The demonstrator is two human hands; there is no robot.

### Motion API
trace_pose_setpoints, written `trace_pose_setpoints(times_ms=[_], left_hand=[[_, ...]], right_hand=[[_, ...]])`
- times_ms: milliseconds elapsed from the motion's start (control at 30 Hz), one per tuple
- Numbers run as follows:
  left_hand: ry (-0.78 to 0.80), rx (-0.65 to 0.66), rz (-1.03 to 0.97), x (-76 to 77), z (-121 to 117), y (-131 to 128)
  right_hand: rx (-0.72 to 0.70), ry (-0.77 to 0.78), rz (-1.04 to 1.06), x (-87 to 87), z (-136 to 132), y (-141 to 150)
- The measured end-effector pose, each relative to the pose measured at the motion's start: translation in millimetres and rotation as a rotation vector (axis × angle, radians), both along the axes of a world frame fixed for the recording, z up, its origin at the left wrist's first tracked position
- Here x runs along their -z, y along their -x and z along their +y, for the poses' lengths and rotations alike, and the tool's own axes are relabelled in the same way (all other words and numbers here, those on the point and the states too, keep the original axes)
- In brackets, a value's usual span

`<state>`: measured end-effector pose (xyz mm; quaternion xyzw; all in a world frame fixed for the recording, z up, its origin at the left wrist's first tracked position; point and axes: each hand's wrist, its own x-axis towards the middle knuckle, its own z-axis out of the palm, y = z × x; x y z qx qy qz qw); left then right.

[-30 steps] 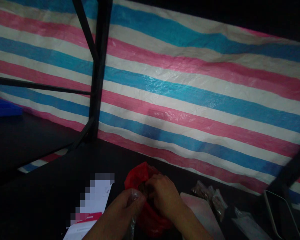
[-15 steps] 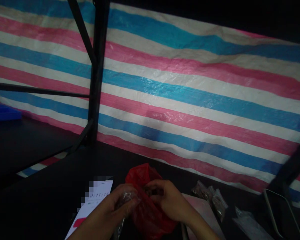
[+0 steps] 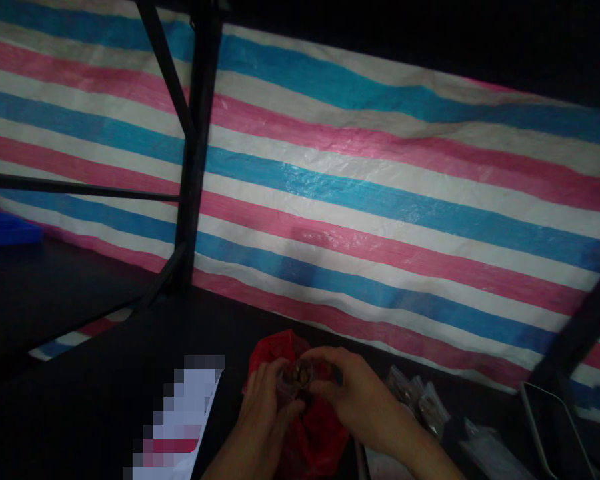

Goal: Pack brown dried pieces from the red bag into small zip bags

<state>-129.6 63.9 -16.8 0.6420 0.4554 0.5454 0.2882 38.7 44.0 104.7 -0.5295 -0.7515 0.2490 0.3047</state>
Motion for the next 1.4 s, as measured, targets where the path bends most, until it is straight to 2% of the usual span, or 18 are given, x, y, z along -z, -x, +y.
trace_pose_setpoints(times_ms=[167,300,367,467,533,733,867,933,1000,1100,1267,1400], left_hand=[[-0.067,-0.075,-0.002,20.0,8.2,-22.4],[-0.053,-0.061,-0.002,17.4,5.4,-20.8],[-0.040,-0.024,-0.009,9.7,0.8,-14.3],[0.017,0.101,-0.026,-2.1,-7.4,-4.4],[0.054,0.146,-0.040,-4.3,-10.3,-2.0],[0.071,0.082,-0.068,6.6,-6.0,-9.0],[0.096,0.038,-0.074,-4.7,-8.0,-3.9],[0.109,-0.043,-0.060,-14.5,-10.0,1.7],[0.167,-0.124,-0.054,-22.5,-11.0,6.3],[0.279,-0.223,-0.036,-27.1,-10.1,8.3],[0.333,-0.284,0.027,-19.7,-9.1,5.1],[0.338,-0.285,-0.006,-15.9,-9.3,6.6]], right_hand=[[-0.058,-0.205,-0.475,-8.8,-10.6,12.7],[-0.108,-0.234,-0.661,-12.8,-13.9,20.7],[-0.125,-0.255,-0.652,-12.7,-14.2,21.8],[-0.139,-0.239,-0.558,-12.4,-13.7,21.8],[-0.154,-0.211,-0.493,-12.6,-13.1,22.2],[-0.237,-0.199,-0.311,-12.3,-11.0,26.1],[-0.188,-0.292,-0.256,-16.8,-6.2,22.9],[-0.104,-0.308,-0.312,-18.7,-1.1,19.2],[-0.038,-0.263,-0.506,-16.8,5.6,16.5],[-0.028,-0.158,-0.749,-4.7,16.1,18.6],[0.049,-0.109,-0.792,21.6,29.5,31.8],[0.093,-0.095,-0.714,32.3,38.4,34.8]])
